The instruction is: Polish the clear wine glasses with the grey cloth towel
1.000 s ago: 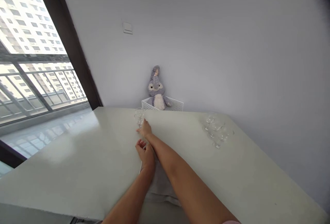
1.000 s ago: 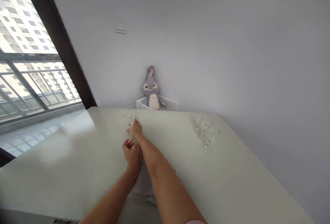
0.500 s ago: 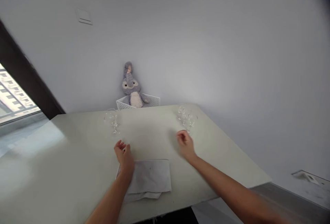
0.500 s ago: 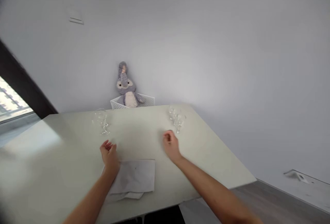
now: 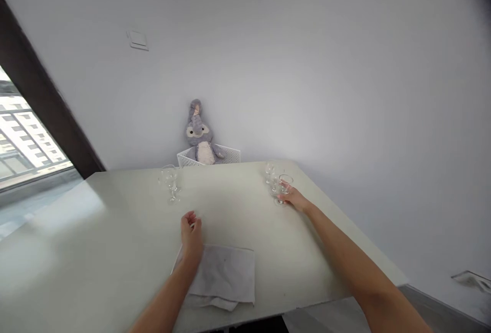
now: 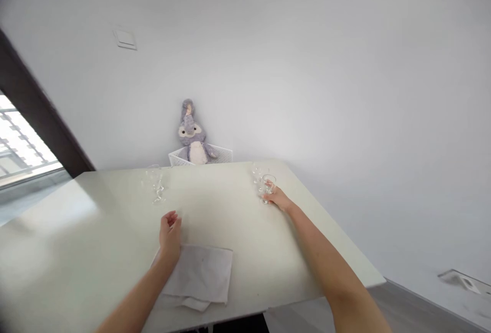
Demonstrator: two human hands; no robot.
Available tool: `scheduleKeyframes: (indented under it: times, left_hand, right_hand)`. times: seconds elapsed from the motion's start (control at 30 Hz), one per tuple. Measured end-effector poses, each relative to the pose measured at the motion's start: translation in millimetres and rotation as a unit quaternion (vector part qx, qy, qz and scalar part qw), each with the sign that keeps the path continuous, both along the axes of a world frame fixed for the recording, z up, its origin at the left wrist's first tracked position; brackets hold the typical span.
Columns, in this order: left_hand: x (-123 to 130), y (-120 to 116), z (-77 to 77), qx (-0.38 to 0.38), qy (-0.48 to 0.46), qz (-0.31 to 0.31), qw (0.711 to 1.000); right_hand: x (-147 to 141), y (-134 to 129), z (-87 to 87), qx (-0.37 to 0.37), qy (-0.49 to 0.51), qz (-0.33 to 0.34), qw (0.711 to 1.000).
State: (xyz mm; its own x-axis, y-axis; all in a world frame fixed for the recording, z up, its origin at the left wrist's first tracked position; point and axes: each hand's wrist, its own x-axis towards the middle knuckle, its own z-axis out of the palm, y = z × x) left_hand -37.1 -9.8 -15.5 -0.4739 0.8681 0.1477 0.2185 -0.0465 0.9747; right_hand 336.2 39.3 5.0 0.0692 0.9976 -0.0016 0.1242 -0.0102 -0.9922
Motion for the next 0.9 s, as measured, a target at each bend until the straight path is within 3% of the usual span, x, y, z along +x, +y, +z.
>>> scheduleKeyframes:
  times: [0.17,0.33,0.47,0.63,0.9]
  left_hand:
    - [3.1,-0.3,2.0,-0.004,0.001,0.001,1.0]
    - [3.8,-0.1,1.5,-0.008,0.013,-0.005,1.0]
    - [4.7,-1.5,12.7,-0.055,0.018,-0.059,0.997]
    - [-2.9,-6.8,31.9,-0.102,-0.043,-0.136,0.984]
    - [-42.2,-15.3,30.7,-0.094,-0.089,-0.091,0.987]
  right_hand:
    - [-11.5,8.5,4.4,-0.024,0.023,0.075,0.997]
    - [-51.4,6.9,7.4,-0.035,0.006,0.098,0.995]
    - [-98.4,8.4,6.0,-0.014,-0.009,0.157,0.987]
    - [-165.7,14.7,1.5,-0.015,-0.04,0.217,0.975]
    - [-276.1,14.3,-6.2,-0.011,-0.01,0.273,0.962]
